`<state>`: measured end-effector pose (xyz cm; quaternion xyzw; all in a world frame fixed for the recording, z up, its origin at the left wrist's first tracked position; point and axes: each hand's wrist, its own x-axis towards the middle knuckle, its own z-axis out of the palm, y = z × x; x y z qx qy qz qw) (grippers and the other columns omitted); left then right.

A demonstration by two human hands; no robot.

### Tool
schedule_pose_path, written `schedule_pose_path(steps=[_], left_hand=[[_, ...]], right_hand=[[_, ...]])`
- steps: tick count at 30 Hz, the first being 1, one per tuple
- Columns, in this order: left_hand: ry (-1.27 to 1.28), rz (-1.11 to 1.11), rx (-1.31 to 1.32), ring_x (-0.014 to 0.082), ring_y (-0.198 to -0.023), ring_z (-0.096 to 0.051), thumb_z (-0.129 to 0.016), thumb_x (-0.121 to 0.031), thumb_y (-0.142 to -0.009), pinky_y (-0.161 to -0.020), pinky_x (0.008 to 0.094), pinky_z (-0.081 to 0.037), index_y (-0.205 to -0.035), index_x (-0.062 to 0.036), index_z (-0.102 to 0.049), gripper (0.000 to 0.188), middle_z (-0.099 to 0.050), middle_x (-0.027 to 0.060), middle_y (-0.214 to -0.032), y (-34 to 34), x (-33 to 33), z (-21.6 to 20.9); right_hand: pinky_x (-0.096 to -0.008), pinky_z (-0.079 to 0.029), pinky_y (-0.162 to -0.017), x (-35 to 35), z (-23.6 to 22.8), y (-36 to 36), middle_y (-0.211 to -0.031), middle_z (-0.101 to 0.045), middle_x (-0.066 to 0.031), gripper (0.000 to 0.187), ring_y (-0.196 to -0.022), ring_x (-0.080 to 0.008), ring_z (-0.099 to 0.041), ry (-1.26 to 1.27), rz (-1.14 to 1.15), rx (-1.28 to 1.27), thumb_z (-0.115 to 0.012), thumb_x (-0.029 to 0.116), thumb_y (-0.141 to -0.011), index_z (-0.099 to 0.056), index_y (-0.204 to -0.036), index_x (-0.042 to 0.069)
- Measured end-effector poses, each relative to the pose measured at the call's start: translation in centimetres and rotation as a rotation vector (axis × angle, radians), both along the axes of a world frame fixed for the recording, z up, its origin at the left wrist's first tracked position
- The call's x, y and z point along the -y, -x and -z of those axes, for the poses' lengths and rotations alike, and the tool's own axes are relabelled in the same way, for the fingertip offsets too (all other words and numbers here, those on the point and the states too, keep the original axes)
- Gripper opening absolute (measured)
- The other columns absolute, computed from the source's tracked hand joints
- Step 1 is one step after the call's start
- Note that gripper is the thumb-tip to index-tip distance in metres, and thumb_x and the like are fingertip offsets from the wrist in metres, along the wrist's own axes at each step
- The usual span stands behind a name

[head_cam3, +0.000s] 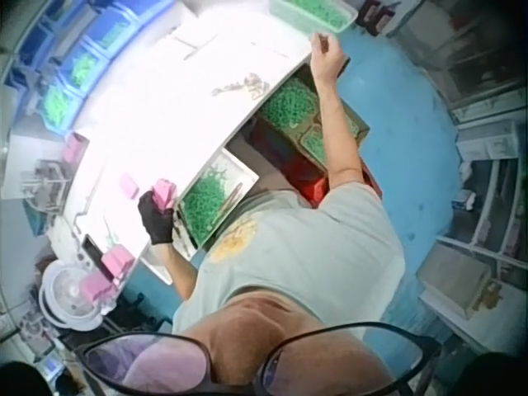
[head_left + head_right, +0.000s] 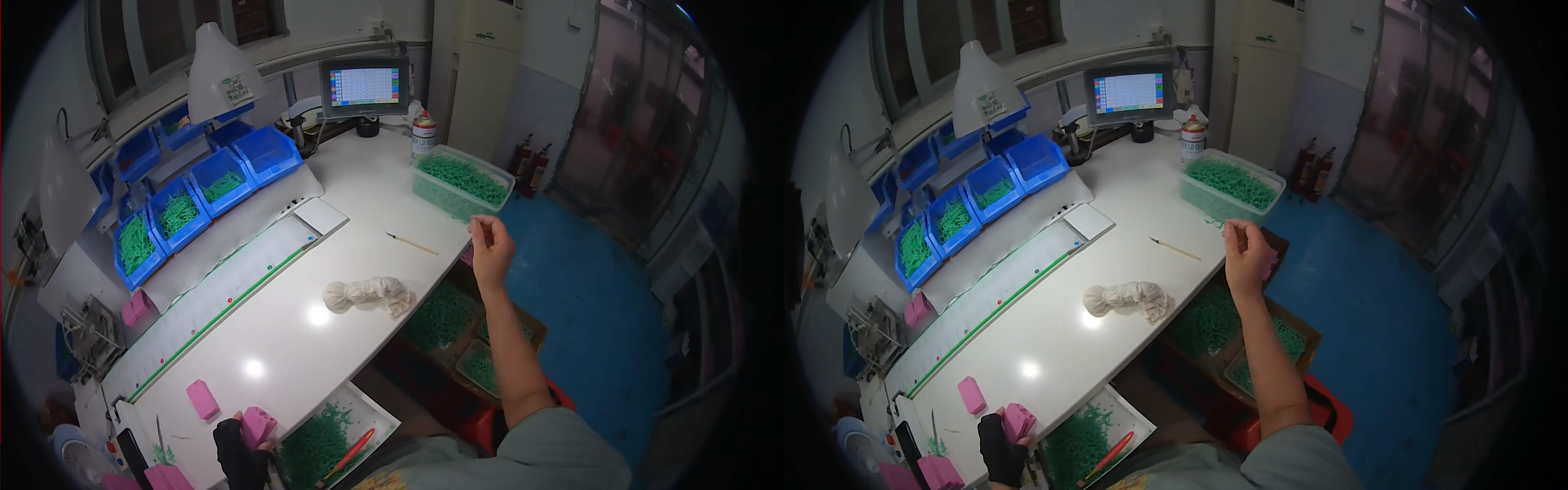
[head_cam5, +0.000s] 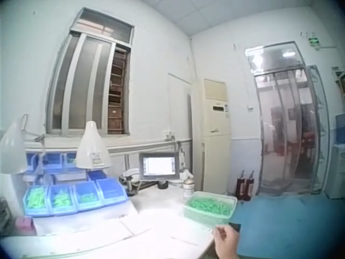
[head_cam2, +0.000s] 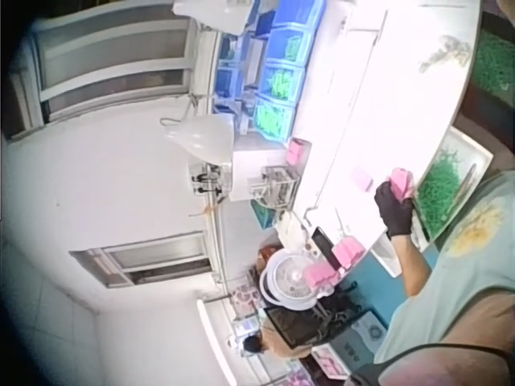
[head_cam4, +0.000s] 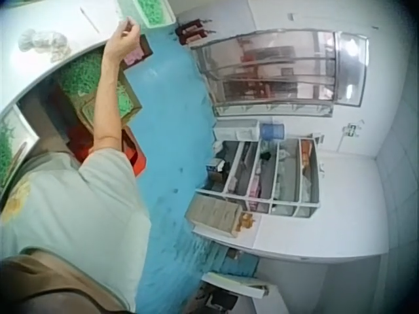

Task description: Assembling wicks and small green components into pink candle molds at a workstation.

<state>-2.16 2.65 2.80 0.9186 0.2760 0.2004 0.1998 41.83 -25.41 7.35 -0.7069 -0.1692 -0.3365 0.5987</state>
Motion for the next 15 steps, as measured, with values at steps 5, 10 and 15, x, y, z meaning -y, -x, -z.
schedule_pose_path(steps=[5, 10, 15], left_hand=[[0.016, 0.035, 0.047, 0.0338, -0.100, -0.053, -0.079, -0.014, -0.053, -0.090, 0.0416, -0.044, -0.123, 0.0000, -0.052, 0.077, -0.052, 0.0146, -0.102, -0.1, -0.6, 0.7], [-0.076, 0.079, 0.017, 0.0337, -0.099, -0.053, -0.076, -0.011, -0.056, -0.089, 0.0411, -0.044, -0.120, -0.0003, -0.052, 0.069, -0.051, 0.0143, -0.101, -0.5, -0.4, 0.6], [0.024, 0.048, 0.142, 0.0309, -0.097, -0.055, -0.076, -0.010, -0.057, -0.087, 0.0386, -0.045, -0.115, -0.0004, -0.053, 0.063, -0.053, 0.0132, -0.100, 0.3, -0.2, 1.7]], right_hand=[[-0.0260, -0.050, -0.063, -1.3, -3.3, -6.7, -0.079, -0.067, -0.0060, 0.012, -0.069, -0.0125, -0.063, 0.032, 0.179, 0.096, -0.065, 0.012, -0.089, -0.066, -0.095, 0.002], [-0.0342, -0.051, -0.067, -0.5, -2.7, -15.6, -0.084, -0.069, -0.0128, 0.014, -0.072, -0.0302, -0.065, 0.460, 0.441, 0.084, -0.061, 0.014, -0.089, -0.067, -0.096, 0.004], [-0.0366, -0.052, -0.068, -4.8, -2.1, -6.3, -0.082, -0.069, -0.0133, 0.018, -0.070, -0.0309, -0.065, 0.373, -0.078, 0.004, -0.062, 0.018, -0.089, -0.067, -0.097, 0.003]])
